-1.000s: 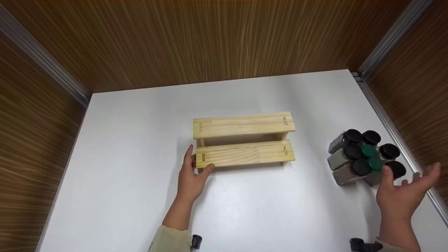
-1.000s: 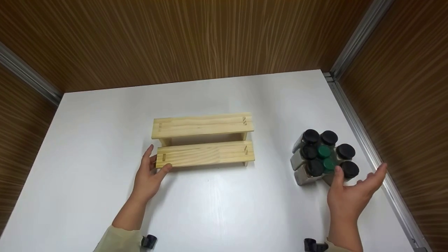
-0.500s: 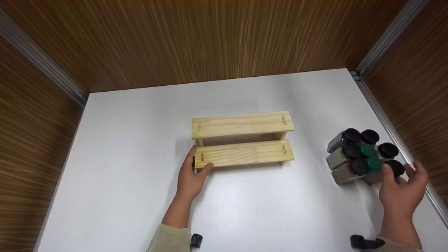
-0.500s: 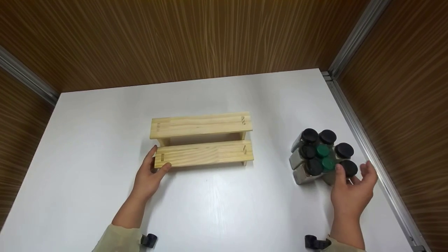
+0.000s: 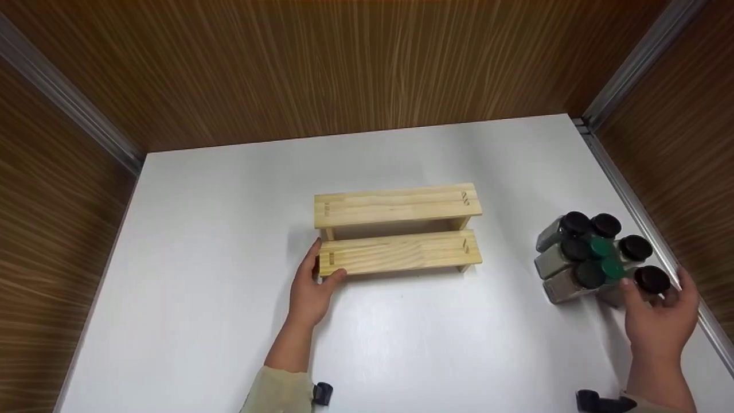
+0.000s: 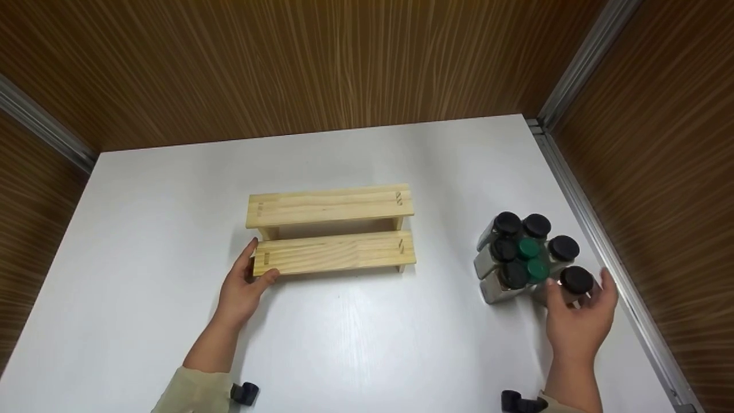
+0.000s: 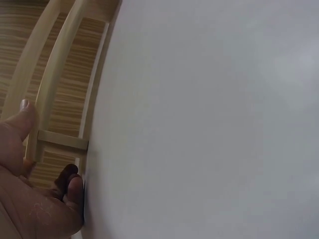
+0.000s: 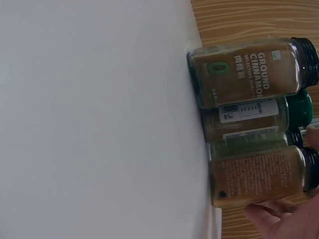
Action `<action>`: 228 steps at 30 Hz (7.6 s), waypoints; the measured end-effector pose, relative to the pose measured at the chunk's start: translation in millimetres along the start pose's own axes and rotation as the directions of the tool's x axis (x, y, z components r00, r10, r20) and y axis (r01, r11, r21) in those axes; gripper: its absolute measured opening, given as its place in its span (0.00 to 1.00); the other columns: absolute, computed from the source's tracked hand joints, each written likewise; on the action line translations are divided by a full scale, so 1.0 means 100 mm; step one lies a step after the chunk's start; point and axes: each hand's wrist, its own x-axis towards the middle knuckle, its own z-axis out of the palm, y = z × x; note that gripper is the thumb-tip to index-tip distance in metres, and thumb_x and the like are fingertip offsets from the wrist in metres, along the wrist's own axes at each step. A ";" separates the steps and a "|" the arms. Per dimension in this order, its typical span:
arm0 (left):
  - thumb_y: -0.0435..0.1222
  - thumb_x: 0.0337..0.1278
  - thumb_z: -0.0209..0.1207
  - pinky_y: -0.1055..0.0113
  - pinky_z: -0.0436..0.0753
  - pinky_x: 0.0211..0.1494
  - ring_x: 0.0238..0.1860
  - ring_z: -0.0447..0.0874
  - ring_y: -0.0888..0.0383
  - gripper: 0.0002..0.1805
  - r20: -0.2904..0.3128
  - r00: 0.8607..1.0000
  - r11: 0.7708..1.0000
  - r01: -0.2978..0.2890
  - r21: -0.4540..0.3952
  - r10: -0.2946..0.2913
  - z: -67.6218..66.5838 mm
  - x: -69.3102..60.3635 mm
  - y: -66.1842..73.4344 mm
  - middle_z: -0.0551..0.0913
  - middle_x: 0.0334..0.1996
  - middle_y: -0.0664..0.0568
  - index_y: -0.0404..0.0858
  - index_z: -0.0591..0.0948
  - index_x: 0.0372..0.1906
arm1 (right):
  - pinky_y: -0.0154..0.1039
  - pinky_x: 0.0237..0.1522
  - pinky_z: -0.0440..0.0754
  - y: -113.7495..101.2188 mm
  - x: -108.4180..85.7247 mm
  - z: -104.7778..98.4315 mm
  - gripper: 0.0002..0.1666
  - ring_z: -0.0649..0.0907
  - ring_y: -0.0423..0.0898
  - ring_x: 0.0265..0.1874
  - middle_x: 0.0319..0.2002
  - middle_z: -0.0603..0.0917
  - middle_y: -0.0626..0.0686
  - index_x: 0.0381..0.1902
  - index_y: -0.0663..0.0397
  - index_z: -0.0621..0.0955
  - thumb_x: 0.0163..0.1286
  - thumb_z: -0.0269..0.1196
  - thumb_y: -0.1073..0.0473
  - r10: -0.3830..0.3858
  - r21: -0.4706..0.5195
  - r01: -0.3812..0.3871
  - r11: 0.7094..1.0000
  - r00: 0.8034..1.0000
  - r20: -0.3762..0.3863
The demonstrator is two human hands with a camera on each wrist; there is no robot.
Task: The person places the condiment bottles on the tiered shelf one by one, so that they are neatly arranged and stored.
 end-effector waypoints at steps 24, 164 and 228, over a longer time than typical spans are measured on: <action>0.36 0.65 0.73 0.48 0.60 0.80 0.80 0.58 0.38 0.50 0.007 1.000 1.000 0.012 -0.008 -0.012 -0.02 0.04 0.02 0.58 0.82 0.38 0.41 0.58 0.85 | 0.27 0.58 0.72 0.14 0.01 0.03 0.37 0.78 0.34 0.53 0.48 0.80 0.34 0.64 0.40 0.81 0.60 0.68 0.75 0.026 0.127 -0.018 0.992 0.998 -0.064; 0.30 0.54 0.79 0.66 0.83 0.46 0.46 0.82 0.52 0.49 0.103 0.994 0.986 -0.005 -0.169 0.023 -0.26 0.24 -0.15 0.84 0.49 0.40 0.37 0.68 0.80 | 0.48 0.54 0.83 -1.86 -1.70 2.71 0.36 0.87 0.49 0.47 0.48 0.90 0.53 0.59 0.61 0.81 0.55 0.84 0.62 -0.639 0.344 0.559 0.754 0.506 0.579; 0.33 0.52 0.80 0.62 0.82 0.49 0.46 0.84 0.51 0.49 0.103 0.995 0.992 0.004 -0.123 0.009 -0.20 0.20 -0.14 0.86 0.51 0.40 0.39 0.70 0.79 | 0.54 0.59 0.84 -1.74 -1.87 2.97 0.47 0.82 0.58 0.63 0.67 0.81 0.61 0.73 0.64 0.74 0.61 0.82 0.56 -0.530 0.271 0.511 0.816 0.474 0.703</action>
